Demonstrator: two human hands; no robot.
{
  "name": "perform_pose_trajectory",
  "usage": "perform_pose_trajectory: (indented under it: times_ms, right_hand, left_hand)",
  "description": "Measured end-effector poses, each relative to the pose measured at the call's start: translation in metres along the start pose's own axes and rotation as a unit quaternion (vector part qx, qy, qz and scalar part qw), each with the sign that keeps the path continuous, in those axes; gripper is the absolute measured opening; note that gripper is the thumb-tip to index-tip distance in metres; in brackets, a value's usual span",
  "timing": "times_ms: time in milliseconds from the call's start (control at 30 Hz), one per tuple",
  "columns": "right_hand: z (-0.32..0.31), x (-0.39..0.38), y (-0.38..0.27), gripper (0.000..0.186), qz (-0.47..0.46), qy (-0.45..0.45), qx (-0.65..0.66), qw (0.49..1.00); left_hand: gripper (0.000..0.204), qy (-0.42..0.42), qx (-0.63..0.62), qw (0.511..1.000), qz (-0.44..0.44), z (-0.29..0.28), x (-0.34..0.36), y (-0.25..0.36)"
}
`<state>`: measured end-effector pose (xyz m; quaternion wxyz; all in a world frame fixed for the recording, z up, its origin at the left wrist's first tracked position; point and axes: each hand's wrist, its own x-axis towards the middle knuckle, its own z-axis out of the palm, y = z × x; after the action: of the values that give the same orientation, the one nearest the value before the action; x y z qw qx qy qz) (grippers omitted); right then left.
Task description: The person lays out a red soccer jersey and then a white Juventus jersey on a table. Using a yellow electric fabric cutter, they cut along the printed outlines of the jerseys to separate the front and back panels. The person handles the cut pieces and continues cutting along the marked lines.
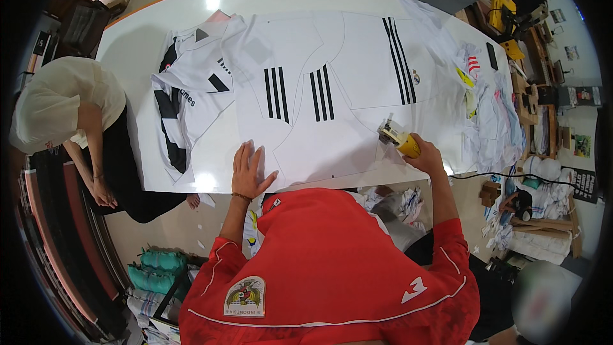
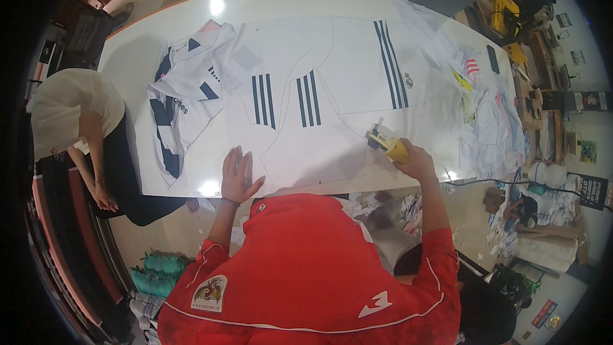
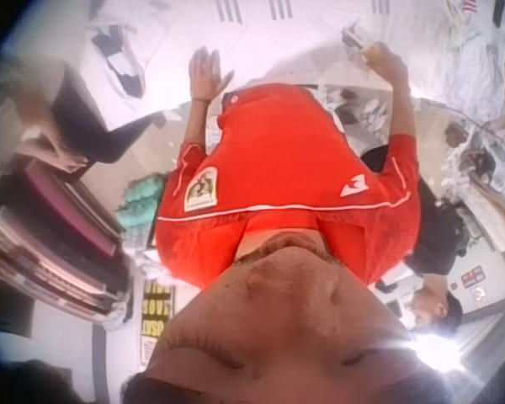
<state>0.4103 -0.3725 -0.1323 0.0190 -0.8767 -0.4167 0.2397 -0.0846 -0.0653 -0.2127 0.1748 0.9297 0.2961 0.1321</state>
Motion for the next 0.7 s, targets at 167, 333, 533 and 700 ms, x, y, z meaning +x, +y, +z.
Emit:
perform_pose_trajectory:
  times_ms: [167, 333, 533, 700]
  right_hand:
    - [-0.002, 0.001, -0.007, 0.08, -0.005, 0.005, 0.004, 1.0]
    - [-0.002, 0.002, -0.016, 0.08, -0.003, 0.001, 0.0, 1.0]
    - [0.003, 0.005, -0.026, 0.08, 0.009, 0.0, 0.002, 1.0]
    - [0.005, 0.002, -0.042, 0.078, 0.012, -0.006, 0.012, 1.0]
  left_hand:
    - [0.086, -0.002, -0.001, 1.0, -0.007, 0.0, 0.001, 0.0]
    - [0.086, -0.003, -0.004, 1.0, -0.006, 0.0, 0.0, 0.001]
    - [0.086, -0.003, -0.008, 1.0, -0.006, 0.001, 0.0, 0.0]
    - [0.085, -0.006, -0.004, 1.0, -0.002, -0.003, -0.008, 0.004]
